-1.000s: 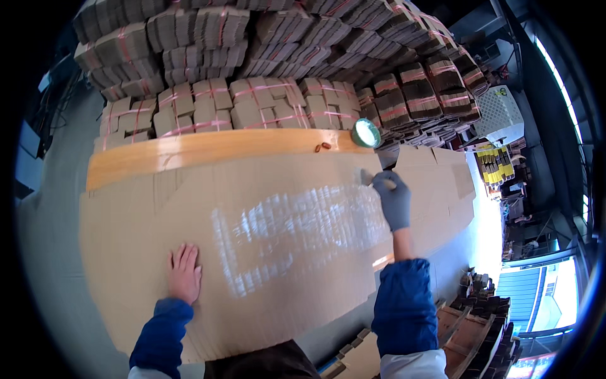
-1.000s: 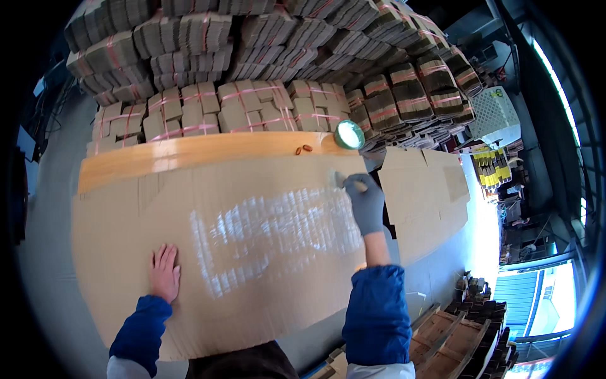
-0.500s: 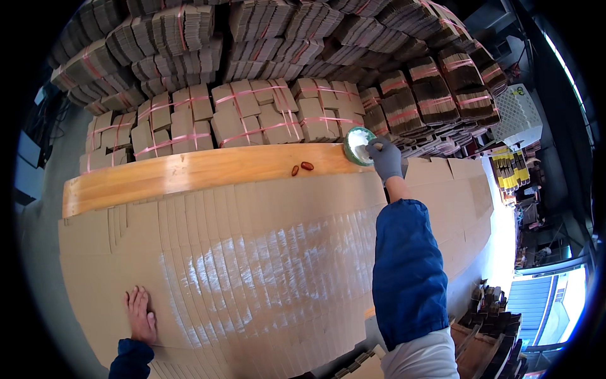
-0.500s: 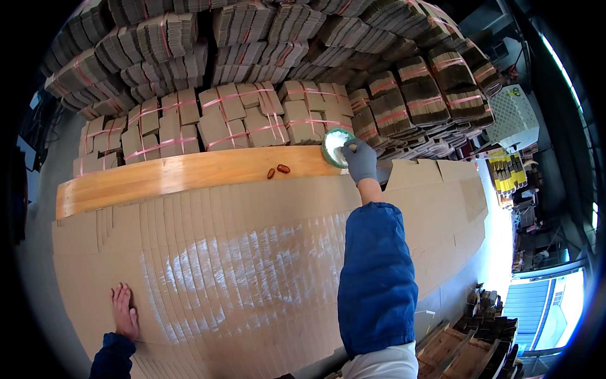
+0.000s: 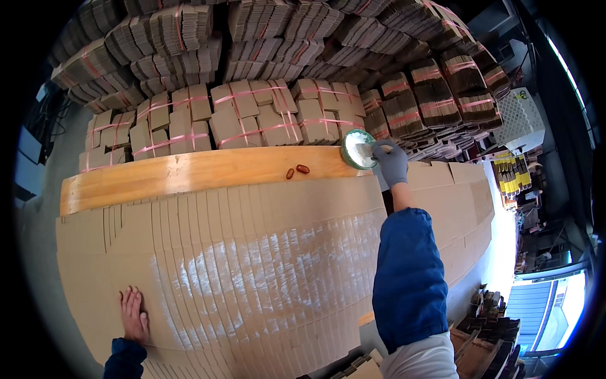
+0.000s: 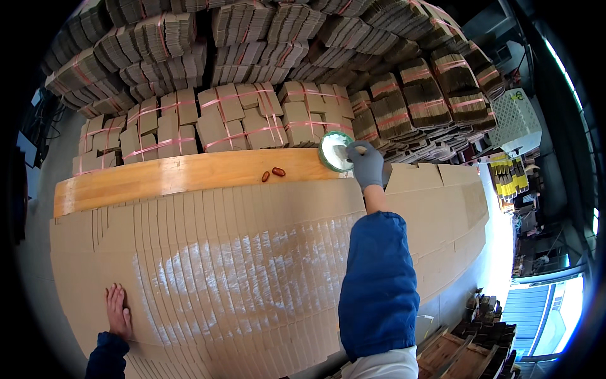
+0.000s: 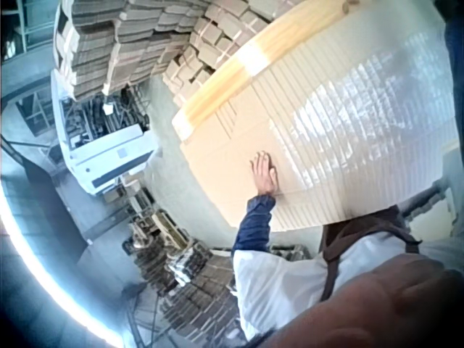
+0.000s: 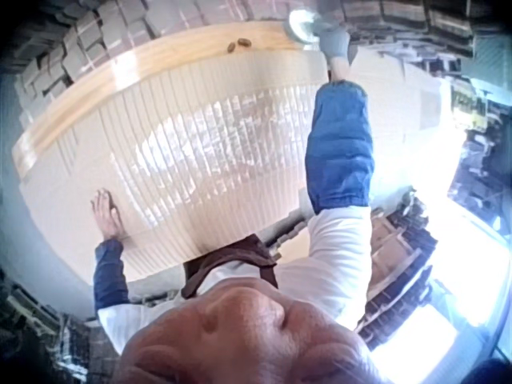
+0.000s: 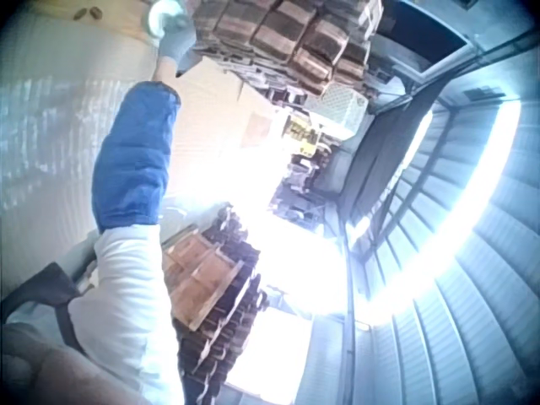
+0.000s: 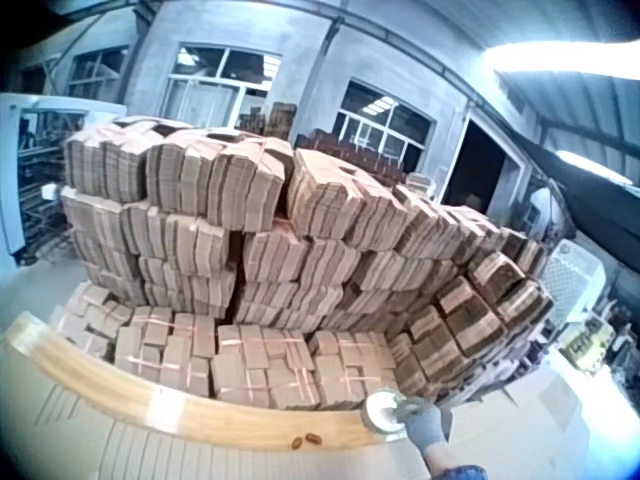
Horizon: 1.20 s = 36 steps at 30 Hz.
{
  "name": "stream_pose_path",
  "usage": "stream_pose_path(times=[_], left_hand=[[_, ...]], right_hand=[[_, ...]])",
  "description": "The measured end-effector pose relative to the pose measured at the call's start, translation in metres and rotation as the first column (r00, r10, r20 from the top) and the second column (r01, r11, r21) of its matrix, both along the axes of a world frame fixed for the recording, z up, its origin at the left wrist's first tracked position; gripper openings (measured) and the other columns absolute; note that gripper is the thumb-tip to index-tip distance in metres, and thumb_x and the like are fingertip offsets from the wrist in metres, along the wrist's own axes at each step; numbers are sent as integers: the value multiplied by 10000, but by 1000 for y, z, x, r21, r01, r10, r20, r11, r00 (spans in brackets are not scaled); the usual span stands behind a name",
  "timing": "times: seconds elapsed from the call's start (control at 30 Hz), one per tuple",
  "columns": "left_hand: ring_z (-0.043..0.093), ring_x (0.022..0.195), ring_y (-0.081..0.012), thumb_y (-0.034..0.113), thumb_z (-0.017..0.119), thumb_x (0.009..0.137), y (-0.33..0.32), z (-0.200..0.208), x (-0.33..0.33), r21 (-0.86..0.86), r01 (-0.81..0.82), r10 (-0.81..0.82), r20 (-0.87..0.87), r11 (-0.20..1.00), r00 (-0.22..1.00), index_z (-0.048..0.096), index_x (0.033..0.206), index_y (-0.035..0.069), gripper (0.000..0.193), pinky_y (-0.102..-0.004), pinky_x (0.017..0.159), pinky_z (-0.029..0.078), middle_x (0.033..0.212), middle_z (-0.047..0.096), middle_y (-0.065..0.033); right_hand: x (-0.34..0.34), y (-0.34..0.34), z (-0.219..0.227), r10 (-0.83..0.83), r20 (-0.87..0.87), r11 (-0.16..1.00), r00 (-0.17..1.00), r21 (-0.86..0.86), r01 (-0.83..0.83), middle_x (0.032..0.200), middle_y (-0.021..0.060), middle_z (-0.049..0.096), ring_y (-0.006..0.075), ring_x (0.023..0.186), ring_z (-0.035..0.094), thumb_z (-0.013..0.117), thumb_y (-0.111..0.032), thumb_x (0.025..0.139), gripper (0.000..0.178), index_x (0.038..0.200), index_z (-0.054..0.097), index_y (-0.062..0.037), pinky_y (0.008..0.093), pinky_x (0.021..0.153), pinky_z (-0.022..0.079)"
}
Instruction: The person applies a white adhesive substance to a large, flat piece of corrugated cardboard using a brush. They repeatedly dip the brush into a small green container and spread the glue in even strokes across the cardboard surface.
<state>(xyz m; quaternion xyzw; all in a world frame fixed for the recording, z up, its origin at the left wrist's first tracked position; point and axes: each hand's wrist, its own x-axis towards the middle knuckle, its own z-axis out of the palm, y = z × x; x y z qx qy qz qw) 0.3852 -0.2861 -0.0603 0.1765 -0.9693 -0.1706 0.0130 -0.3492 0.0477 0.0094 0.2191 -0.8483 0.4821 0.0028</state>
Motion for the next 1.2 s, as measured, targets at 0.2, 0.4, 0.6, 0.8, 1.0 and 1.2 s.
stream_pose_path(times=[0.2, 0.4, 0.6, 0.8, 1.0, 1.2], left_hand=[[316, 1418, -437, 261, 302, 1033, 1, -6, -3, 14, -6, 6, -10, 1000, 1000, 359, 1464, 3, 506, -626, 1170, 134, 1515, 381, -200], [317, 1418, -438, 254, 303, 1030, 0, -4, -1, -20, 1, -1, -10, 1000, 1000, 364, 1463, 6, 503, -625, 1171, 136, 1504, 392, -204], [322, 1415, -439, 274, 305, 1037, 0, -3, 2, -26, -6, 6, -3, 1000, 1000, 364, 1464, 6, 507, -616, 1173, 144, 1507, 391, -208], [316, 1422, -437, 280, 302, 1042, -2, 6, 7, -31, -23, 23, 11, 999, 1000, 361, 1471, 12, 510, -610, 1175, 144, 1512, 388, -204], [314, 1422, -440, 244, 313, 1036, 1, -5, -1, -26, 0, -1, -7, 1000, 1000, 354, 1472, 10, 497, -616, 1175, 141, 1512, 385, -209], [323, 1416, -434, 217, 316, 1030, 3, 4, -4, -35, 3, -4, -7, 999, 1000, 362, 1461, 8, 481, -619, 1175, 141, 1510, 382, -210]], right_hand=[[-52, 52, -34, -4, 539, 660, 842, -631, 407, 931, 130, 671, 241, 761, 658, 568, -182, 996, 181, 1020, 600, -5, 361, 673, 591], [-54, 58, -111, 142, 711, 224, 689, -701, 677, 1045, 198, 672, 305, 946, 679, 534, -300, 1025, 365, 1107, 578, 53, 407, 819, 612], [-49, 57, -107, 296, 659, 81, 692, -739, 669, 1030, 195, 672, 318, 938, 675, 527, -313, 1028, 363, 1079, 579, 43, 408, 827, 610], [-13, 13, -37, -63, 410, 610, 910, -706, 360, 940, 159, 647, 255, 789, 688, 657, -88, 925, 182, 1054, 578, 12, 371, 709, 614], [-29, 13, -34, 58, 406, 834, 912, -522, 179, 873, 138, 669, 267, 728, 700, 648, -134, 935, 203, 1063, 589, 13, 360, 636, 610], [-34, 26, -39, 8, 589, 713, 808, -570, 408, 878, 185, 657, 299, 714, 693, 605, -145, 963, 157, 1023, 564, -5, 395, 653, 624]])
